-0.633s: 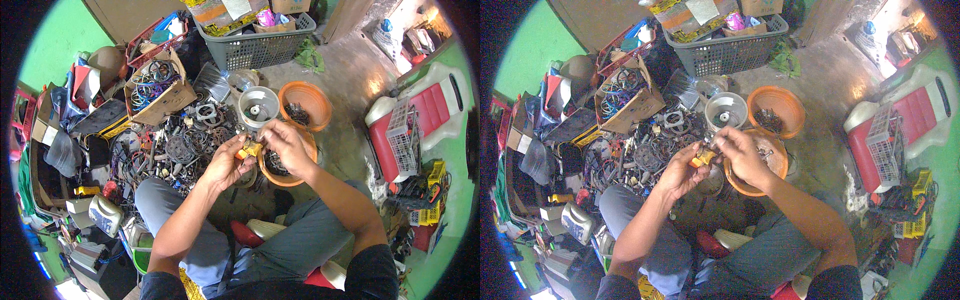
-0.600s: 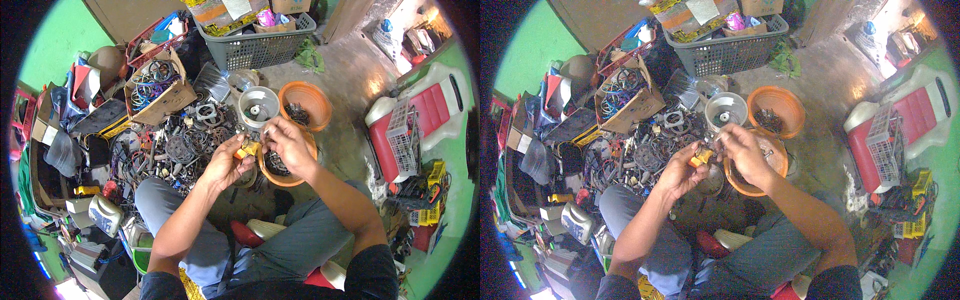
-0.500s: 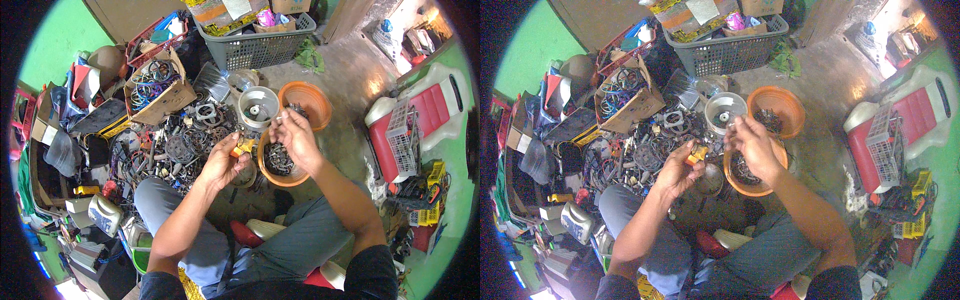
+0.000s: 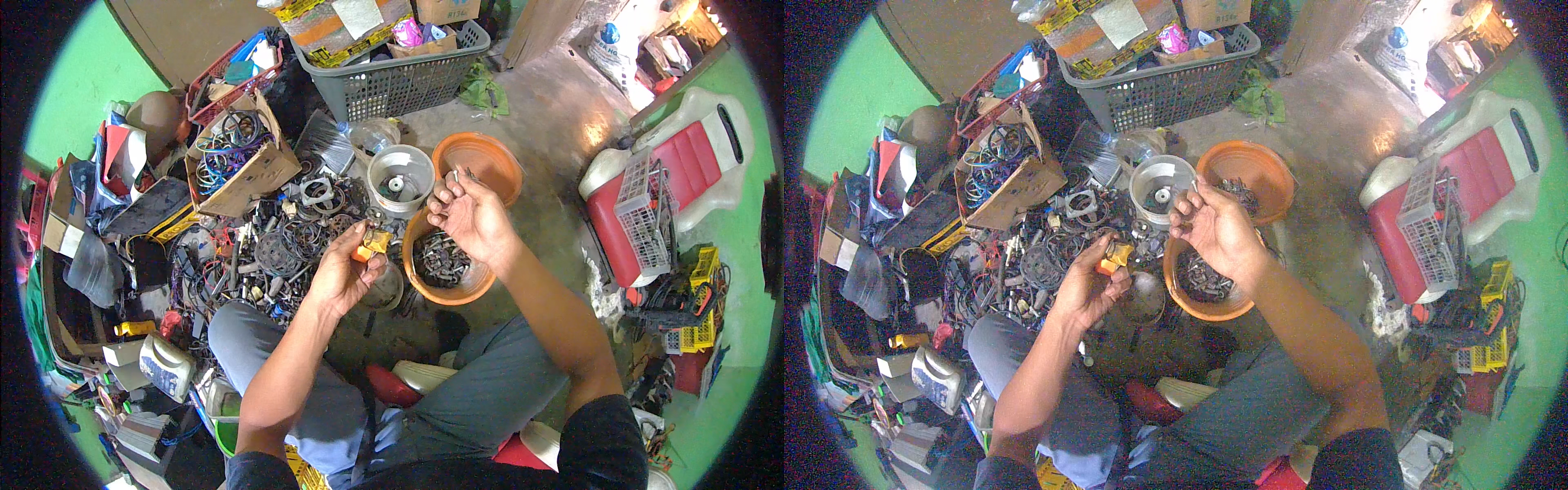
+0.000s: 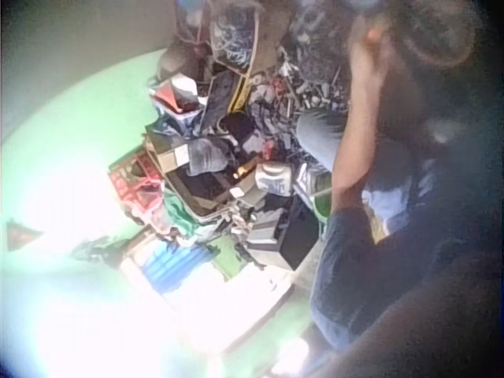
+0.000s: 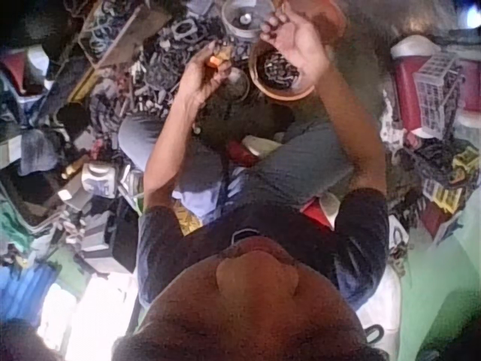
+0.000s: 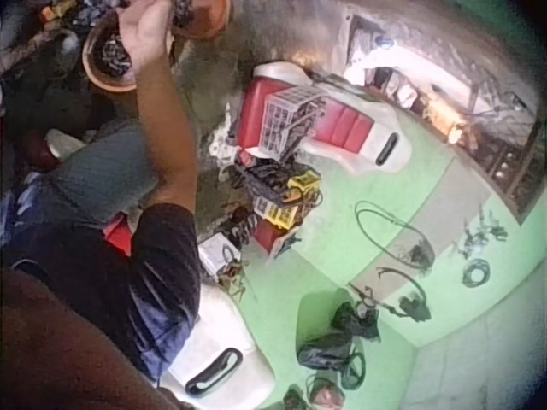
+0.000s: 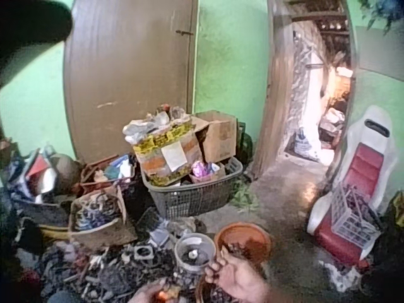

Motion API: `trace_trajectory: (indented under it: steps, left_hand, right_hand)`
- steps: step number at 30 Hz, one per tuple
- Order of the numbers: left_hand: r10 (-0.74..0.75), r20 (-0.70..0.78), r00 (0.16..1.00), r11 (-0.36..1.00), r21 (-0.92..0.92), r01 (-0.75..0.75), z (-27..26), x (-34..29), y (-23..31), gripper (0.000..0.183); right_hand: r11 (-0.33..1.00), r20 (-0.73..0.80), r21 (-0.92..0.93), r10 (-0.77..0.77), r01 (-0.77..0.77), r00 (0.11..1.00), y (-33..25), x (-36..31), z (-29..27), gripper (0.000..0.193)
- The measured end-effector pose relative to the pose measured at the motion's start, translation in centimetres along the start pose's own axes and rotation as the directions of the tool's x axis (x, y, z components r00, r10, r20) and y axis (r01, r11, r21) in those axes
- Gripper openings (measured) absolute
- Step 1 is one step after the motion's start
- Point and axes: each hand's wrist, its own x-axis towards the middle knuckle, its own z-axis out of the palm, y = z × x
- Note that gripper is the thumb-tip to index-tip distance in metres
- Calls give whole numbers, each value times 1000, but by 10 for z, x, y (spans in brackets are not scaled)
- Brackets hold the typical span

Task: The person manipulates small mechanical components by hand, inserting a metal ring into a plastic housing.

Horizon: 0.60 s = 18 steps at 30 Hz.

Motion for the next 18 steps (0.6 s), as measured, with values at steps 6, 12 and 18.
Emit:
trace_trajectory:
  steps: [6, 12, 18]
  left_hand:
    - [18, 50, 999, 1000, -26, -17, -12, 3, -2, 23]
    - [44, 25, 999, 999, 0, -44, -15, 3, -3, 28]
    - [77, 15, 997, 996, 34, -78, -13, 3, -5, 40]
  right_hand:
    - [977, 3, -204, -60, 59, 998, -8, -3, 10, 19]
    - [713, -75, -696, -188, 84, 979, -31, 0, 7, 10]
    - [254, -152, -966, -445, -39, 882, -69, 23, -56, 16]
